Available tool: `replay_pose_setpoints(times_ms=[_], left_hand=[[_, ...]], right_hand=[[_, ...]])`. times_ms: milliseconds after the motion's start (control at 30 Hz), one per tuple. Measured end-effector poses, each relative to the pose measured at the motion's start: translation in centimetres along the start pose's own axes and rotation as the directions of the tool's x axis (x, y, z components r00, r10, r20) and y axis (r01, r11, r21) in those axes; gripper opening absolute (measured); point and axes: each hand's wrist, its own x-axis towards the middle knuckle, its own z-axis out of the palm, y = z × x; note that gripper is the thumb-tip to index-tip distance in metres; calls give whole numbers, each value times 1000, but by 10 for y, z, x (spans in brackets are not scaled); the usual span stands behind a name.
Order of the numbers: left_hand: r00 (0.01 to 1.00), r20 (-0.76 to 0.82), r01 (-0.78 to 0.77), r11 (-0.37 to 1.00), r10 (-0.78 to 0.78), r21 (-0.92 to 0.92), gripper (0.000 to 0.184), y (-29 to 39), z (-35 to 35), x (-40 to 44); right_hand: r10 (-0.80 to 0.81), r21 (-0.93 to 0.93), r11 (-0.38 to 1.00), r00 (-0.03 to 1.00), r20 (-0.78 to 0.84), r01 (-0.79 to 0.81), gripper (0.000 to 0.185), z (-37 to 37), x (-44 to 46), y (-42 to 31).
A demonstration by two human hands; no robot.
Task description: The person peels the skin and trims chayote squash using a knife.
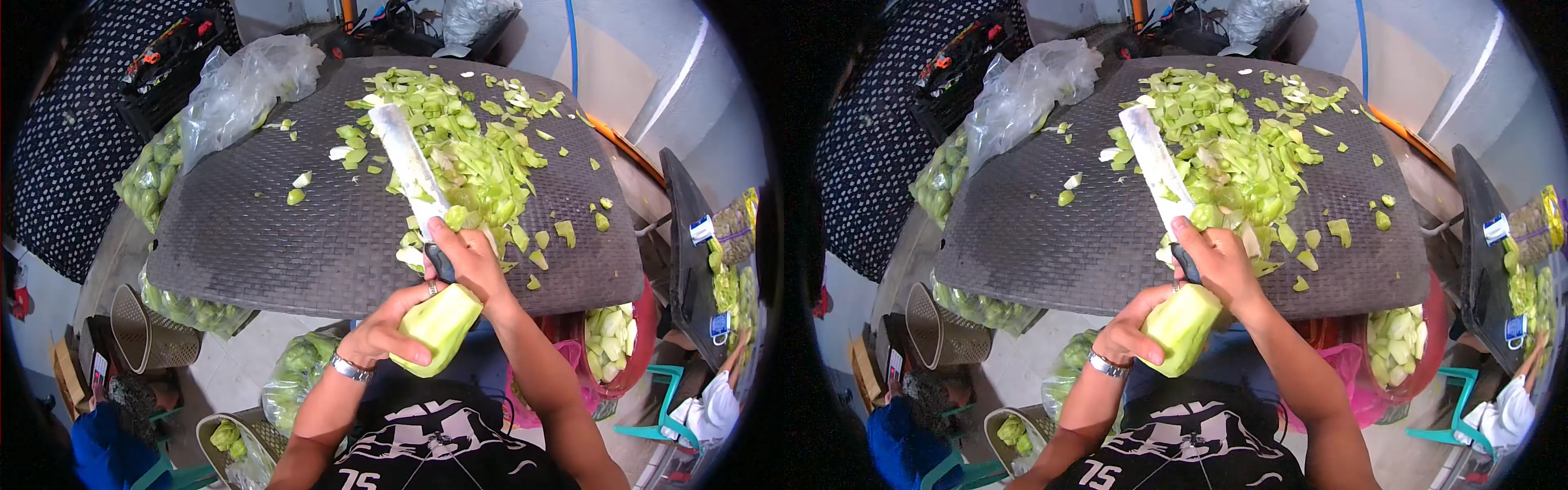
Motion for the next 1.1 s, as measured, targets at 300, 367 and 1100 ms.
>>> replay_pose_setpoints(times_ms=[300,367,1100], left_hand=[[993,76,99,993,-95,-64,89,13,-6,4],[992,65,108,994,-107,-17,89,15,-2,3],[986,-151,81,992,-65,101,93,17,-3,-23]], right_hand=[[198,-99,976,980,33,-194,45,-3,7,2],[199,-113,974,980,23,-196,46,-6,11,6],[-731,-936,89,661,170,340,39,-57,23,-31]])
